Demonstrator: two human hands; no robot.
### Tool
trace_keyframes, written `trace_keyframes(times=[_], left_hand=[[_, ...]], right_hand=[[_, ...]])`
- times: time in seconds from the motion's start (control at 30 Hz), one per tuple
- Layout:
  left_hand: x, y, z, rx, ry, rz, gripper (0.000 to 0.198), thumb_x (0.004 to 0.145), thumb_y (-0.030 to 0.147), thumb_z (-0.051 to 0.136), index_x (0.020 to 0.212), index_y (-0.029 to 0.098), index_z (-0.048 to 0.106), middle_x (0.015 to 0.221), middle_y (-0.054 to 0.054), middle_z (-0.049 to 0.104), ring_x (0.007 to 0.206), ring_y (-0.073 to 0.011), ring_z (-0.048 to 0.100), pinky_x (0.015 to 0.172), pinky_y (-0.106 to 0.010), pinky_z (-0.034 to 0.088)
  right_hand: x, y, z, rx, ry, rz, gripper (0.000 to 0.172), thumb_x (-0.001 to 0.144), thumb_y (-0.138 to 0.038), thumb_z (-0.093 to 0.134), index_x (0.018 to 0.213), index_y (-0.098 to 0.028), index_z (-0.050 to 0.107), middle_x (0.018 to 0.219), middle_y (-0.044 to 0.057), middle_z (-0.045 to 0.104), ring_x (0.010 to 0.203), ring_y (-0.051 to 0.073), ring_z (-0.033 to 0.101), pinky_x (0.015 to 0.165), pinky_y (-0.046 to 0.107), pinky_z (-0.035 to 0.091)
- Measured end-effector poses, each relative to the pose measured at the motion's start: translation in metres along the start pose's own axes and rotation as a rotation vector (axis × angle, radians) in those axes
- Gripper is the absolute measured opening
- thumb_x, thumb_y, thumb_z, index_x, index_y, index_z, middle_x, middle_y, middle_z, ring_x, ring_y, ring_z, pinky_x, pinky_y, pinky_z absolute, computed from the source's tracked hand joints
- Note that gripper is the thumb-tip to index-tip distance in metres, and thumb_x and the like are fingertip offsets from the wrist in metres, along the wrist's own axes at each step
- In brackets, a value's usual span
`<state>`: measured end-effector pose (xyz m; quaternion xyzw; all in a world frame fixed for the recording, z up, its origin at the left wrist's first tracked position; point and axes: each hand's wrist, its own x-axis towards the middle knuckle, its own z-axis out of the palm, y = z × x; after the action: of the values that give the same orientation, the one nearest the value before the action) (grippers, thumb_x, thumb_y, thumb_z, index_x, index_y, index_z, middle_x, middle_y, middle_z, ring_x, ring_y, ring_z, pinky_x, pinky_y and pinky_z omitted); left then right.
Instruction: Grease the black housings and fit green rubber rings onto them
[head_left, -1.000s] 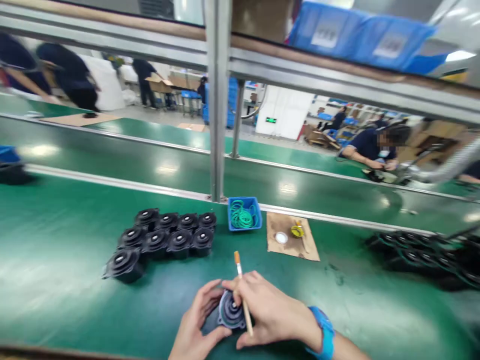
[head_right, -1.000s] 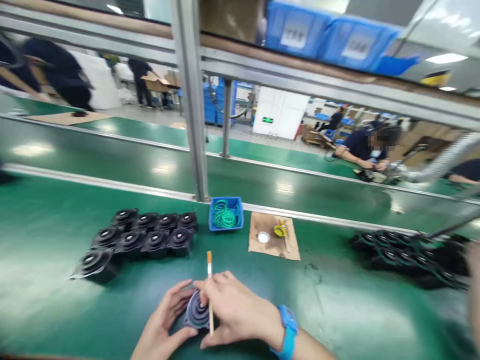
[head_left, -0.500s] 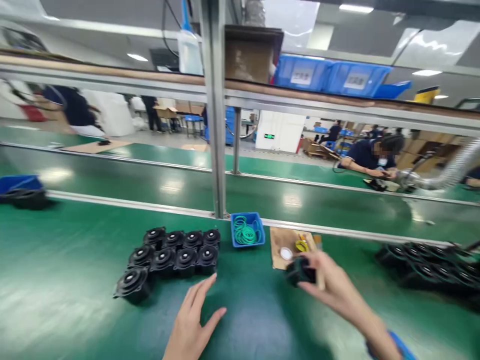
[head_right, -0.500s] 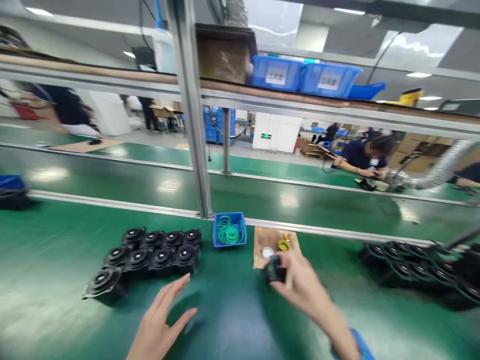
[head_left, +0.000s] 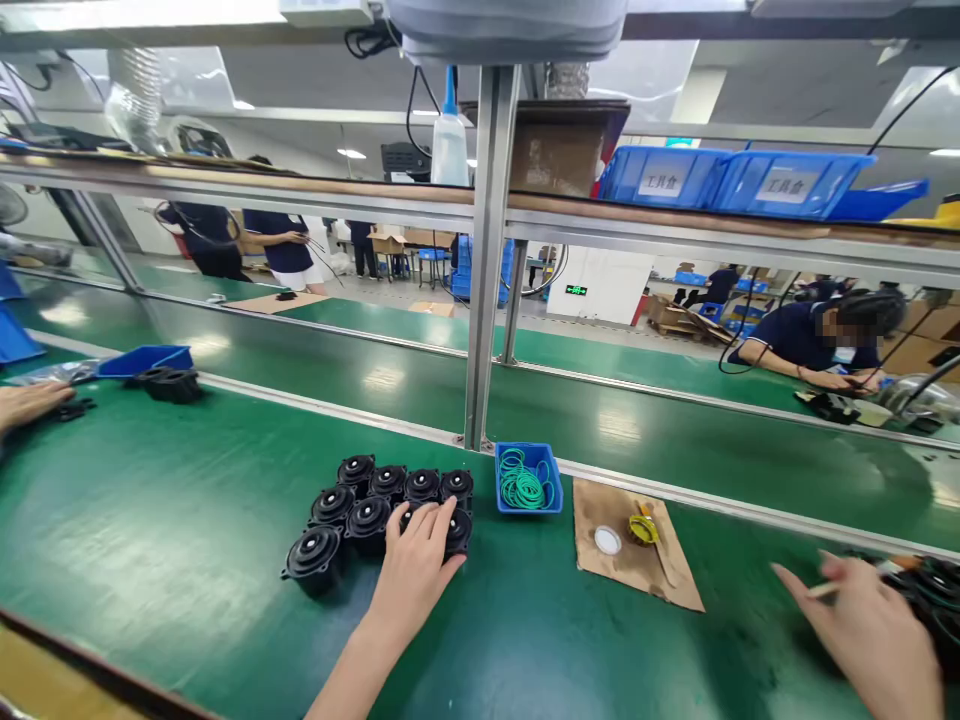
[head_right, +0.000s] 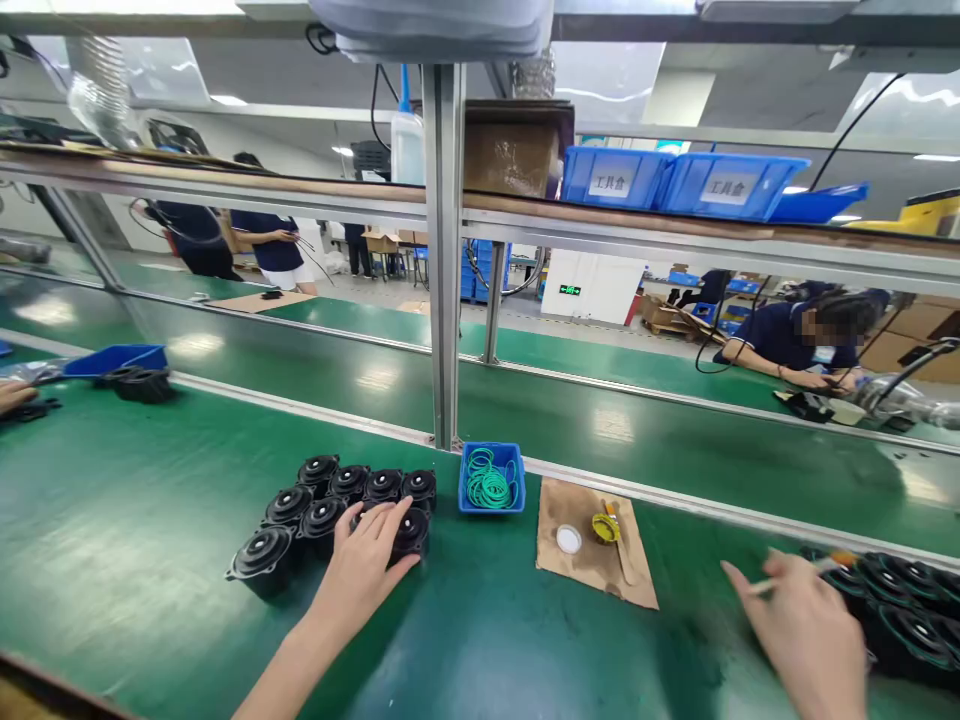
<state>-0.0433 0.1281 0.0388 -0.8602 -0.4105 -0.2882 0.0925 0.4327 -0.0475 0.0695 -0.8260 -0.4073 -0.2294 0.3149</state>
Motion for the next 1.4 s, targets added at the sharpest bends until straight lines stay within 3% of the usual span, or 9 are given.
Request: trace_keyframes(times=[0.2,0.3,0.4,0.53,0.7,0.93,1.13,1.3,1.4], left_hand=[[-0.037,0.038,0.003,-0.147,0.004,0.021,0.064,0.078,0.025,0.076,0.136,0.018,0.049,0.115,-0.012,0.070,0.107,-0.0320,0.068,0.103,-0.057,0.048],[-0.062,0.047,0.014,-0.234,0.027,-0.004,0.072,0.071,0.038,0.083,0.135,0.022,0.054,0.115,-0.012,0.069,0.109,-0.0350,0.067,0.096,-0.051,0.056],[-0.080,0.047,0.022,-0.372,0.071,-0.030,0.076,0.071,0.052,0.081,0.136,0.023,0.056,0.114,-0.015,0.067,0.105,-0.0346,0.069,0.086,-0.045,0.062],[-0.086,0.043,0.017,-0.587,-0.004,-0.053,0.067,0.083,0.055,0.070,0.140,0.025,0.054,0.119,-0.016,0.065,0.105,-0.0289,0.071,0.087,-0.036,0.062],[-0.081,0.045,0.007,-0.746,-0.022,-0.159,0.052,0.082,0.045,0.072,0.131,0.028,0.063,0.123,-0.014,0.064,0.110,-0.0284,0.070,0.094,-0.037,0.060],[-0.073,0.055,-0.004,-0.886,-0.095,-0.431,0.069,0.068,0.023,0.085,0.131,0.028,0.059,0.119,-0.006,0.072,0.110,-0.0257,0.070,0.099,-0.038,0.057],[-0.069,0.057,-0.011,-0.908,-0.134,-0.438,0.076,0.066,0.019,0.086,0.135,0.028,0.056,0.123,-0.007,0.070,0.113,-0.0267,0.068,0.101,-0.041,0.056],[-0.063,0.054,-0.017,-0.837,-0.210,-0.325,0.068,0.067,0.028,0.087,0.131,0.028,0.062,0.135,-0.011,0.062,0.125,-0.0313,0.062,0.107,-0.045,0.052],[-0.063,0.051,-0.012,-0.785,-0.195,-0.274,0.061,0.067,0.024,0.087,0.124,0.027,0.065,0.135,-0.011,0.063,0.124,-0.0309,0.063,0.106,-0.045,0.053]], right_hand=[[-0.007,-0.191,0.061,0.372,-0.453,-0.442,0.017,0.089,-0.034,0.053,0.078,-0.026,0.042,0.076,0.003,0.069,0.066,0.021,0.066,0.060,0.030,0.049],[-0.018,-0.246,0.111,0.372,-0.555,-0.570,0.013,0.087,-0.019,0.060,0.079,-0.021,0.051,0.072,-0.001,0.063,0.066,0.016,0.061,0.063,0.026,0.047],[-0.025,-0.274,0.147,0.338,-0.596,-0.602,0.016,0.095,-0.027,0.063,0.085,-0.016,0.059,0.072,-0.003,0.060,0.063,0.013,0.059,0.063,0.027,0.049],[-0.029,-0.276,0.164,0.343,-0.591,-0.594,0.022,0.099,-0.036,0.061,0.091,-0.015,0.061,0.077,-0.003,0.060,0.061,0.011,0.057,0.061,0.027,0.051],[-0.023,-0.264,0.151,0.449,-0.521,-0.612,0.013,0.092,-0.013,0.054,0.081,-0.019,0.051,0.067,-0.004,0.055,0.058,0.013,0.052,0.057,0.025,0.040],[-0.042,-0.255,0.076,0.655,-0.468,-0.824,0.021,0.096,-0.015,0.048,0.078,-0.024,0.041,0.079,0.003,0.066,0.073,0.018,0.058,0.067,0.029,0.042],[-0.089,-0.242,0.024,0.850,-0.509,-1.187,0.016,0.102,-0.011,0.042,0.094,-0.020,0.051,0.079,0.003,0.067,0.066,0.016,0.055,0.063,0.029,0.038],[-0.094,-0.235,0.022,0.898,-0.626,-1.010,0.011,0.102,-0.026,0.053,0.093,-0.021,0.051,0.092,0.006,0.070,0.078,0.019,0.060,0.069,0.030,0.045],[-0.093,-0.234,0.023,0.836,-0.680,-0.987,0.028,0.099,-0.047,0.058,0.106,-0.020,0.056,0.086,0.006,0.066,0.081,0.022,0.061,0.069,0.032,0.049]])
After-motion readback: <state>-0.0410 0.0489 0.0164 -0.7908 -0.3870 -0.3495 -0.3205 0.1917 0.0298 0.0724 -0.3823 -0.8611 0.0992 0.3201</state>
